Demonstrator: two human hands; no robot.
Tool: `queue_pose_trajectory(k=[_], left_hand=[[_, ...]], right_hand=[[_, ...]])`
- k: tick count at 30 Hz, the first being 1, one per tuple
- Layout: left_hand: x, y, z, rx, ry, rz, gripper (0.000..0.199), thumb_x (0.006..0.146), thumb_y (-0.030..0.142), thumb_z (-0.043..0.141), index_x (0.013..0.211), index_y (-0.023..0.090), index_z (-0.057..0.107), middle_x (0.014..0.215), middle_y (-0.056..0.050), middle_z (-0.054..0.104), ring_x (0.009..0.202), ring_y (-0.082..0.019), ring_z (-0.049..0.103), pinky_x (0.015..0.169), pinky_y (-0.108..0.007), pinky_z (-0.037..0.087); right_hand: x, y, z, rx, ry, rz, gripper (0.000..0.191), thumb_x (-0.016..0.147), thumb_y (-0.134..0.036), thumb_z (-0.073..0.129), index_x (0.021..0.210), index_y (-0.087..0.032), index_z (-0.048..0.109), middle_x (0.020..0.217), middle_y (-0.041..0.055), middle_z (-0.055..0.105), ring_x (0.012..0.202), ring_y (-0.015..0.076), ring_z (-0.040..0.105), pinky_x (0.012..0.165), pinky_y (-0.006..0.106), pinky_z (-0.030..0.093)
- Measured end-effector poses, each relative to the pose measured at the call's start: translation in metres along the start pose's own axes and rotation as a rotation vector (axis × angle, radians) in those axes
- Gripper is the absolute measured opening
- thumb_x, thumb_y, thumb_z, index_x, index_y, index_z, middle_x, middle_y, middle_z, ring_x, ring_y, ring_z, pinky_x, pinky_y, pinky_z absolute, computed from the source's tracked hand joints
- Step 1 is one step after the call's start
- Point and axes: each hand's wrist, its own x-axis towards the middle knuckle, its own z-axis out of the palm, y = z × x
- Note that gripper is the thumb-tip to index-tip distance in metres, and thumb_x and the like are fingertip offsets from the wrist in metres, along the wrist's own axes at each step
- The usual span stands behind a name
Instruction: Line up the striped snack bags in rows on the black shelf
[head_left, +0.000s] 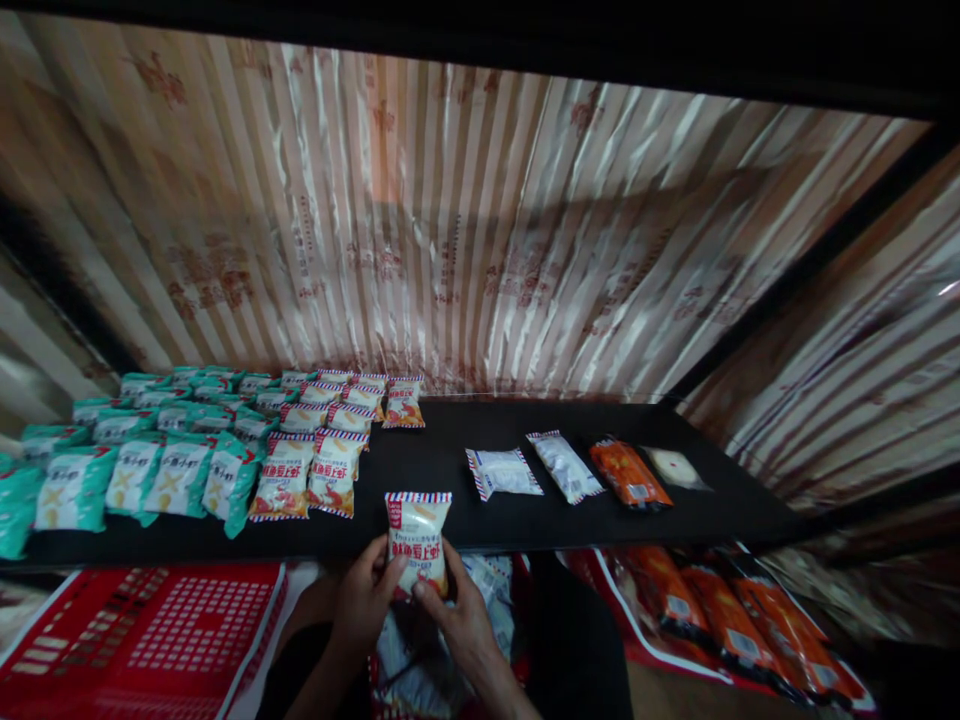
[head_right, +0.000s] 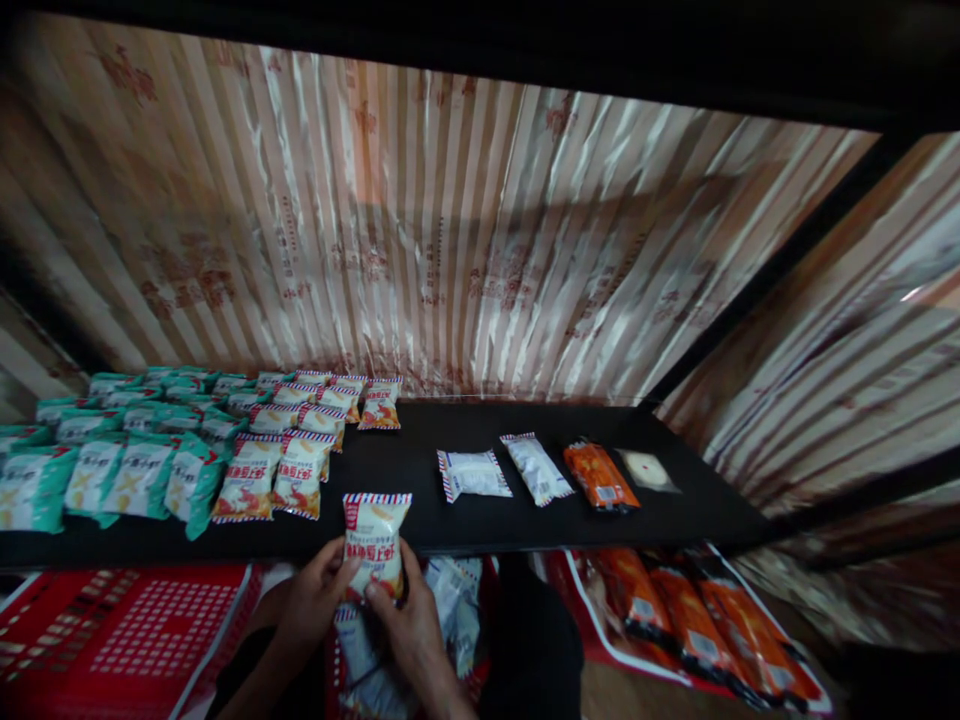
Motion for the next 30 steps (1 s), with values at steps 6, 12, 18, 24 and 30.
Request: queue_pose_trajectory(k=[6,12,18,24,30], left_hand=[[0.021,0.011,-0.003,0.091,-0.01,0.089,0.05,0.073,0.05,0.055,0.107,0.013,0.061,0.098,-0.011,0.069,0.083,-0.024,0.067,0.071,-0.03,0.052],[0.051,0.012,-0.002,0.213,0.079,0.175,0.046,0.074,0.045,0.055,0.106,0.012,0.061,0.095,-0.012,0.07,0.085,-0.024,0.066,0.073,-0.031,0.051],[0.075,0.008,0.005,0.306,0.156,0.278,0.041,0.079,0.042,0.049,0.107,0.014,0.059,0.098,-0.011,0.068,0.088,-0.023,0.064,0.076,-0.036,0.052],[0.084,-0.006,0.014,0.494,0.336,0.511,0.036,0.086,0.03,0.04,0.114,0.013,0.055,0.114,-0.015,0.061,0.102,-0.023,0.059,0.085,-0.041,0.051],[0.093,-0.017,0.021,0.714,0.36,0.698,0.039,0.087,0.017,0.035,0.122,0.013,0.05,0.128,-0.013,0.053,0.12,-0.023,0.047,0.1,-0.043,0.042]], right_hand=[[0.02,-0.014,0.001,-0.029,-0.024,-0.046,0.053,0.073,-0.038,0.065,0.12,-0.016,0.055,0.108,0.0085,0.067,0.096,0.0244,0.062,0.086,0.035,0.048],[0.048,-0.018,0.005,-0.15,0.021,-0.101,0.045,0.074,-0.039,0.063,0.111,-0.013,0.061,0.105,0.0111,0.068,0.094,0.0255,0.062,0.085,0.036,0.048],[0.08,-0.005,0.007,-0.335,0.171,-0.158,0.04,0.073,-0.041,0.06,0.103,-0.016,0.065,0.097,0.0087,0.069,0.087,0.0239,0.064,0.077,0.032,0.05],[0.113,-0.002,0.011,-0.464,0.212,-0.176,0.035,0.076,-0.04,0.055,0.1,-0.017,0.065,0.092,0.0079,0.07,0.082,0.0235,0.064,0.073,0.032,0.049],[0.142,0.002,0.018,-0.567,0.221,-0.199,0.034,0.078,-0.04,0.052,0.1,-0.017,0.065,0.09,0.0072,0.07,0.079,0.0214,0.064,0.072,0.03,0.048]])
